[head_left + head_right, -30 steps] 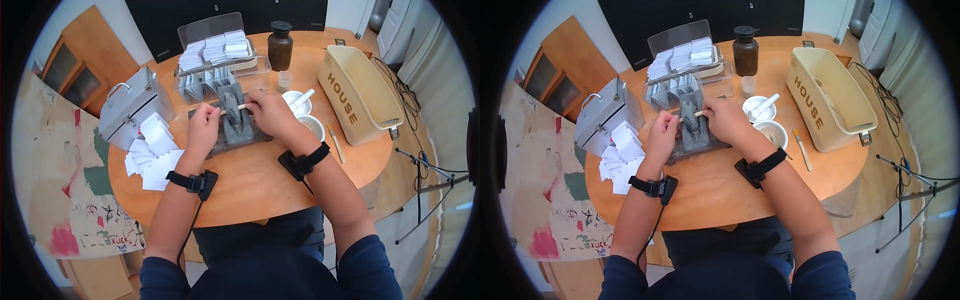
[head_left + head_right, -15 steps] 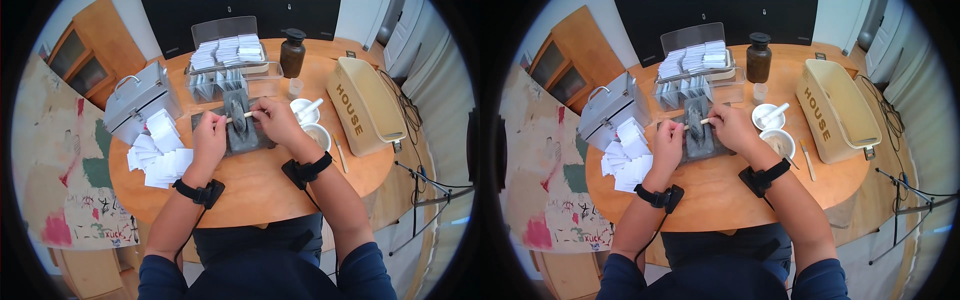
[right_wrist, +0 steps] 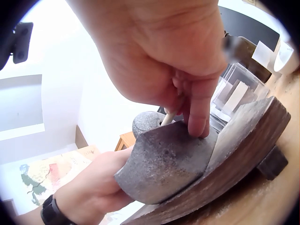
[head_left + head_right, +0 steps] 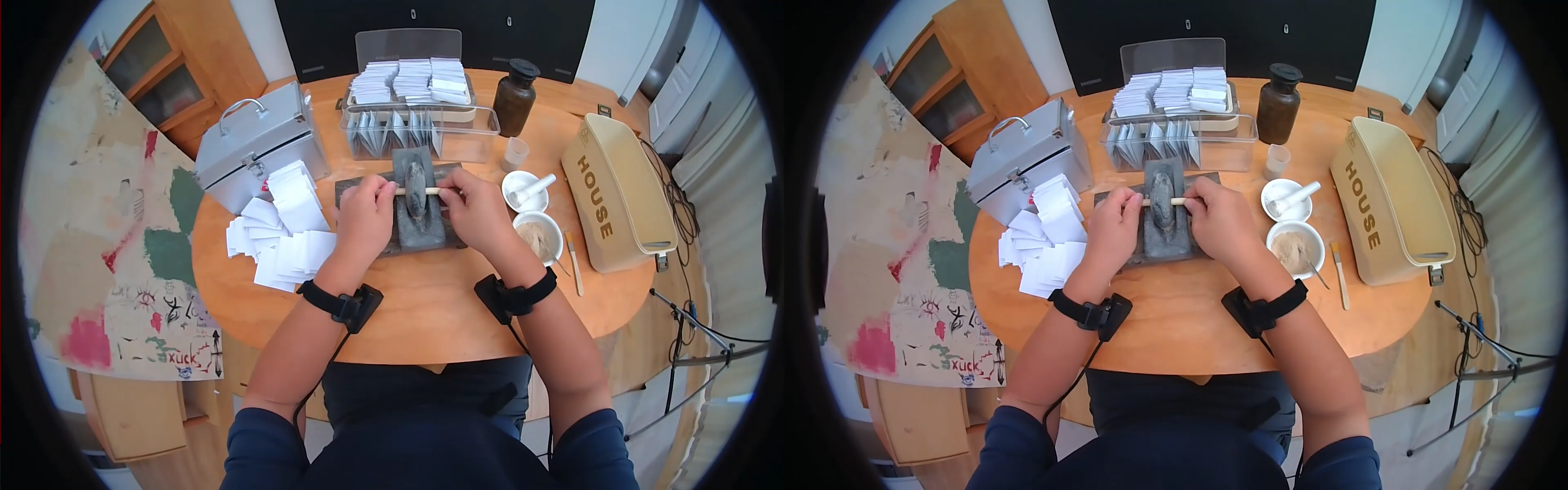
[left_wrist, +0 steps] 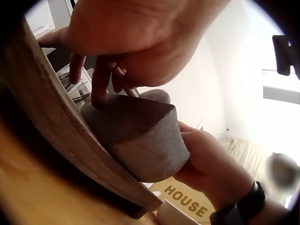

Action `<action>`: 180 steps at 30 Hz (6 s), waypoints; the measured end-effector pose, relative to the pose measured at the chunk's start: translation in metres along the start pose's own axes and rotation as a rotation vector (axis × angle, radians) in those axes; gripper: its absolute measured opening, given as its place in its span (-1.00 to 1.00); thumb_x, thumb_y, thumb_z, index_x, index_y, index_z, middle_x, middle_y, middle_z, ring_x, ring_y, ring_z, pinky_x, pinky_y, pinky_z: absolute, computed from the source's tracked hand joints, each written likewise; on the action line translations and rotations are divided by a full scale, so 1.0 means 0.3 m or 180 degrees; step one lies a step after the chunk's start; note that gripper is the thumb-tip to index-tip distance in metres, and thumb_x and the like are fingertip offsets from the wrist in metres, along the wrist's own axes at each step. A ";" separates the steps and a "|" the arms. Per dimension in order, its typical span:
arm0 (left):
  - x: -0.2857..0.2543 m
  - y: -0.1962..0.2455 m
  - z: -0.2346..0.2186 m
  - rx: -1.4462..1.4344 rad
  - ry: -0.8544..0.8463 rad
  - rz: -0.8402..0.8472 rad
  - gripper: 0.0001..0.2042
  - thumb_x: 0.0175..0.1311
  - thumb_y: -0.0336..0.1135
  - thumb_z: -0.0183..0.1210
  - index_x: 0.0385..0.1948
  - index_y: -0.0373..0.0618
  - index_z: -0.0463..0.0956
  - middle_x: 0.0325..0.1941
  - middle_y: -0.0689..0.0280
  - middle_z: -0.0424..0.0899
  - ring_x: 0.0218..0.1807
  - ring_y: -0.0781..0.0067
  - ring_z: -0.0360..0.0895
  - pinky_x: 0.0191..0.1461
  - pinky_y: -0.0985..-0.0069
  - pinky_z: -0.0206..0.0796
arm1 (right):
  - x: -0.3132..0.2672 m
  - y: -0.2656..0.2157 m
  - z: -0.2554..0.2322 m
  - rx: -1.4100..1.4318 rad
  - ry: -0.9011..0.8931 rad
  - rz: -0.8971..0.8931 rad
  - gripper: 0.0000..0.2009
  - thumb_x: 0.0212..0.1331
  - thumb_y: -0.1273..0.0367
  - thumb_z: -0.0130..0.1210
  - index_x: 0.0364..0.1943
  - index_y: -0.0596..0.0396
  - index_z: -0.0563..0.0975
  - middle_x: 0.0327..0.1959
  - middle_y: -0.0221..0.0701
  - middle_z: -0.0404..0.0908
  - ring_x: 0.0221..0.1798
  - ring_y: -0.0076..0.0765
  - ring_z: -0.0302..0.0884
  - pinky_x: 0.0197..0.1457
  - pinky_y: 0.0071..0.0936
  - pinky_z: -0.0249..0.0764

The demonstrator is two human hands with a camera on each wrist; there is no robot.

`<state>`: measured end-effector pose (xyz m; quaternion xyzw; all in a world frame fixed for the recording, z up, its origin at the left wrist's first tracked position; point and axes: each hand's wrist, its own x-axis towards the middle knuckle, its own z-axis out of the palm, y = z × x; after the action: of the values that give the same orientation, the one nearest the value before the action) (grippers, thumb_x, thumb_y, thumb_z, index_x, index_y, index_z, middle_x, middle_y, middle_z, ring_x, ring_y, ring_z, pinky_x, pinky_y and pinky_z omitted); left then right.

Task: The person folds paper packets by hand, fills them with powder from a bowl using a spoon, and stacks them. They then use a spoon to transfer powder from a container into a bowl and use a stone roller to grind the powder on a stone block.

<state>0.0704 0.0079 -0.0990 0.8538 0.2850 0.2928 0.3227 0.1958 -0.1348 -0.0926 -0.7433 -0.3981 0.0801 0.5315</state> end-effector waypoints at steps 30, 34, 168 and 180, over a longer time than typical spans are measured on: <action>0.040 -0.044 0.062 -0.1172 -0.1011 -0.0573 -0.68 0.47 -0.25 0.01 0.14 -0.19 0.49 -0.13 0.34 0.65 -0.20 0.59 0.57 -0.26 0.53 0.51 | -0.004 0.035 -0.011 0.0389 0.0179 0.0836 -0.88 0.24 0.42 0.11 -0.24 0.21 0.52 -0.45 -0.16 0.63 -0.36 -0.12 0.62 -0.25 -0.27 0.49; 0.028 -0.038 0.060 -0.1211 -0.0872 -0.0571 -0.68 0.47 -0.25 0.02 0.13 -0.20 0.49 -0.14 0.32 0.65 -0.20 0.58 0.57 -0.23 0.54 0.52 | -0.001 0.030 -0.006 0.0505 0.0209 0.0634 -0.87 0.24 0.42 0.11 -0.25 0.22 0.53 -0.48 -0.19 0.62 -0.44 -0.24 0.59 -0.31 -0.31 0.48; 0.063 0.023 -0.071 0.1131 -0.0799 0.0274 -0.66 0.48 -0.09 -0.18 -0.29 -0.14 0.47 -0.34 -0.06 0.61 -0.20 -0.24 0.53 -0.15 -0.03 0.35 | 0.070 -0.011 -0.060 -0.0809 -0.0278 -0.0332 -0.88 0.24 0.35 0.09 -0.31 0.11 0.55 -0.41 -0.14 0.62 -0.28 0.09 0.57 -0.23 -0.14 0.44; 0.029 0.037 -0.083 0.1453 -0.0838 0.0526 -0.63 0.49 -0.09 -0.21 -0.31 -0.19 0.47 -0.38 -0.06 0.61 -0.21 -0.24 0.54 -0.16 -0.03 0.35 | 0.068 0.000 -0.075 -0.0612 -0.0354 -0.0412 -0.87 0.24 0.37 0.10 -0.31 0.15 0.53 -0.41 -0.14 0.61 -0.30 0.06 0.56 -0.22 -0.20 0.44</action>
<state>0.0626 0.0164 -0.0728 0.9554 0.2287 0.1329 0.1312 0.2216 -0.1371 -0.0768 -0.7580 -0.4800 0.0482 0.4390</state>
